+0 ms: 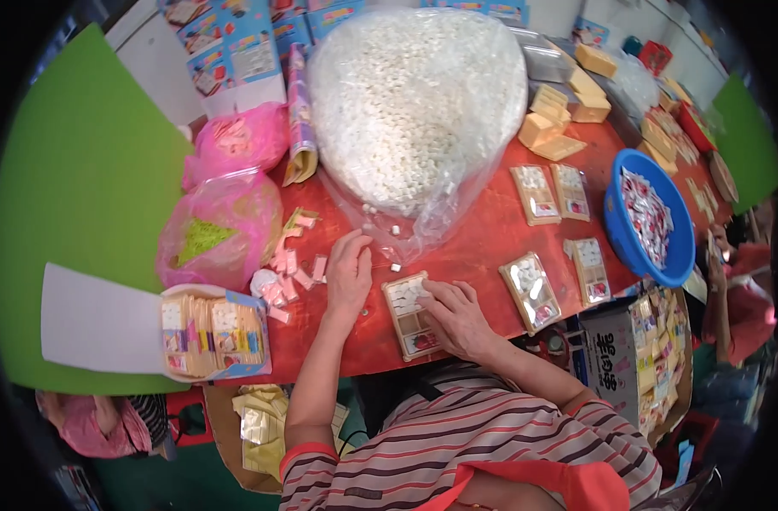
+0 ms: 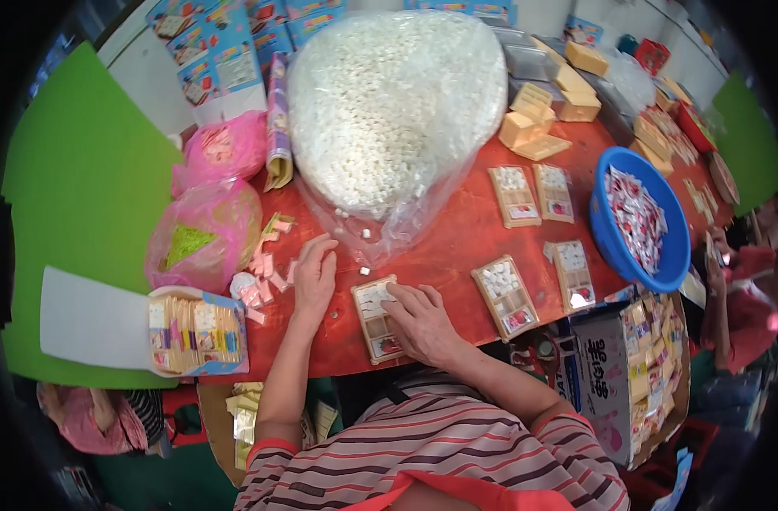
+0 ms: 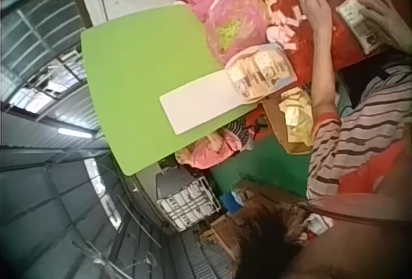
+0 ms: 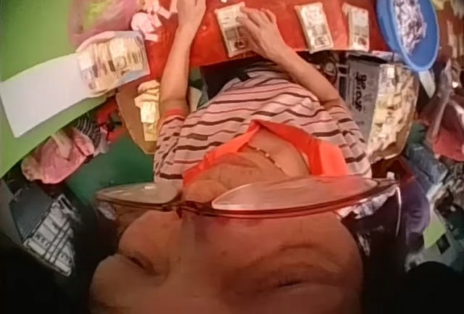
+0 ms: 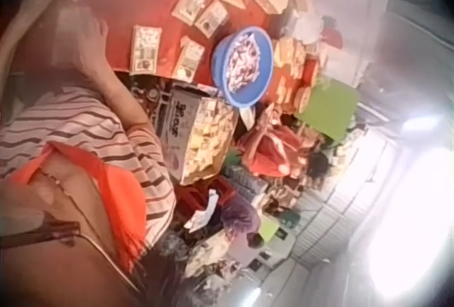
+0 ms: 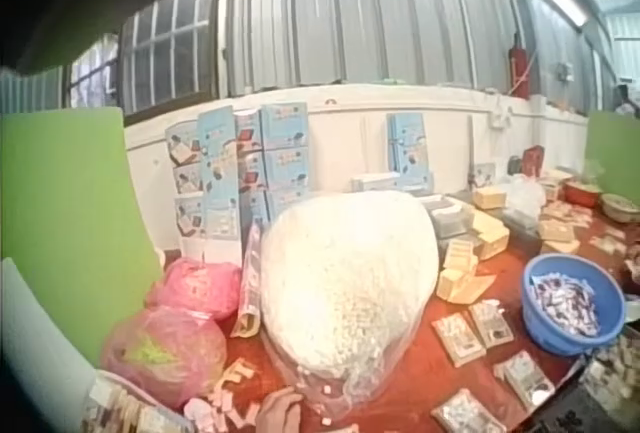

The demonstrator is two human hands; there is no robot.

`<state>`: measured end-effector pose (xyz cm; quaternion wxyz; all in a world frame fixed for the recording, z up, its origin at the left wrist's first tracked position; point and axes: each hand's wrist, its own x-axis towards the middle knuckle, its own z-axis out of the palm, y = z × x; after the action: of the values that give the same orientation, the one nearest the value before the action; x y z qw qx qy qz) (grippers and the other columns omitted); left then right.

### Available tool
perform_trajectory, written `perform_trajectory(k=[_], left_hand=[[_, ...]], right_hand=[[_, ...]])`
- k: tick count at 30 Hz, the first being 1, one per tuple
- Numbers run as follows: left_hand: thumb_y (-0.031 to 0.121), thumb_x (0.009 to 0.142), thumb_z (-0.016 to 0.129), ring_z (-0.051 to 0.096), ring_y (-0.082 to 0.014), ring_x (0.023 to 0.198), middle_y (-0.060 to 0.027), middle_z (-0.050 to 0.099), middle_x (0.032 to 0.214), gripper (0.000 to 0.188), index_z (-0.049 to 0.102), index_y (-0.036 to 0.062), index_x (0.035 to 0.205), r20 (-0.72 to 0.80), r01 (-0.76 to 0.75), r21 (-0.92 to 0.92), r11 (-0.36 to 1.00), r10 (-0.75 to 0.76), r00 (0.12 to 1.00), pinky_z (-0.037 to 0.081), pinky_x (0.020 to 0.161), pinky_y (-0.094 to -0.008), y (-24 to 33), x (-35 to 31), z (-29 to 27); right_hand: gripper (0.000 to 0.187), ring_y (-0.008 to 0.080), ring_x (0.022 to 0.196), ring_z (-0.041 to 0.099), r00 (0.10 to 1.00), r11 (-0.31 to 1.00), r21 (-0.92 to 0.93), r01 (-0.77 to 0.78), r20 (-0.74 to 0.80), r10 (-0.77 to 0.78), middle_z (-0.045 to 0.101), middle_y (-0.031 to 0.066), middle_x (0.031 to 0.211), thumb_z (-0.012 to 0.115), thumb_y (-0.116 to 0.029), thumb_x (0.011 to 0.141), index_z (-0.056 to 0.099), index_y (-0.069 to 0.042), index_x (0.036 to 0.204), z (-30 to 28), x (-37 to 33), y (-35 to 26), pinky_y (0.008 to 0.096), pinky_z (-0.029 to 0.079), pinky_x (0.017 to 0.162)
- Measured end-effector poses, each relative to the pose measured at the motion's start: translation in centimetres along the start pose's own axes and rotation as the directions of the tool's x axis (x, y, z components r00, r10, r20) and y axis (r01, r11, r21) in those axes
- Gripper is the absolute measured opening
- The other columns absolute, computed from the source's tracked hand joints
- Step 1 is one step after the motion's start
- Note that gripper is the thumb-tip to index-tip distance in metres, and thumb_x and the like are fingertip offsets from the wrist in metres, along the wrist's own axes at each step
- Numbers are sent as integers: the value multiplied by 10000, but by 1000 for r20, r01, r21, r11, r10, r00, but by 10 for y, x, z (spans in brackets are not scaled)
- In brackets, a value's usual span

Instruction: Packaging stacks of small paper cards into boxes and applying labels or bands.

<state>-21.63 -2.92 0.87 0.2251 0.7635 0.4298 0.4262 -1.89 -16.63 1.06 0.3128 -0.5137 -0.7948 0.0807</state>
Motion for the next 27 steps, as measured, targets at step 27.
perform_trajectory(k=[27], left_hand=[[149, 871, 555, 597, -221, 631, -102, 588, 797, 240, 603, -23, 1032, -348, 368, -351, 861, -485, 802, 468, 545, -342, -106, 137, -10]], right_hand=[[194, 305, 896, 616, 966, 953, 255, -165, -150, 208, 655, 124, 997, 632, 11, 797, 641, -41, 984, -55, -46, 6, 387, 454, 819]])
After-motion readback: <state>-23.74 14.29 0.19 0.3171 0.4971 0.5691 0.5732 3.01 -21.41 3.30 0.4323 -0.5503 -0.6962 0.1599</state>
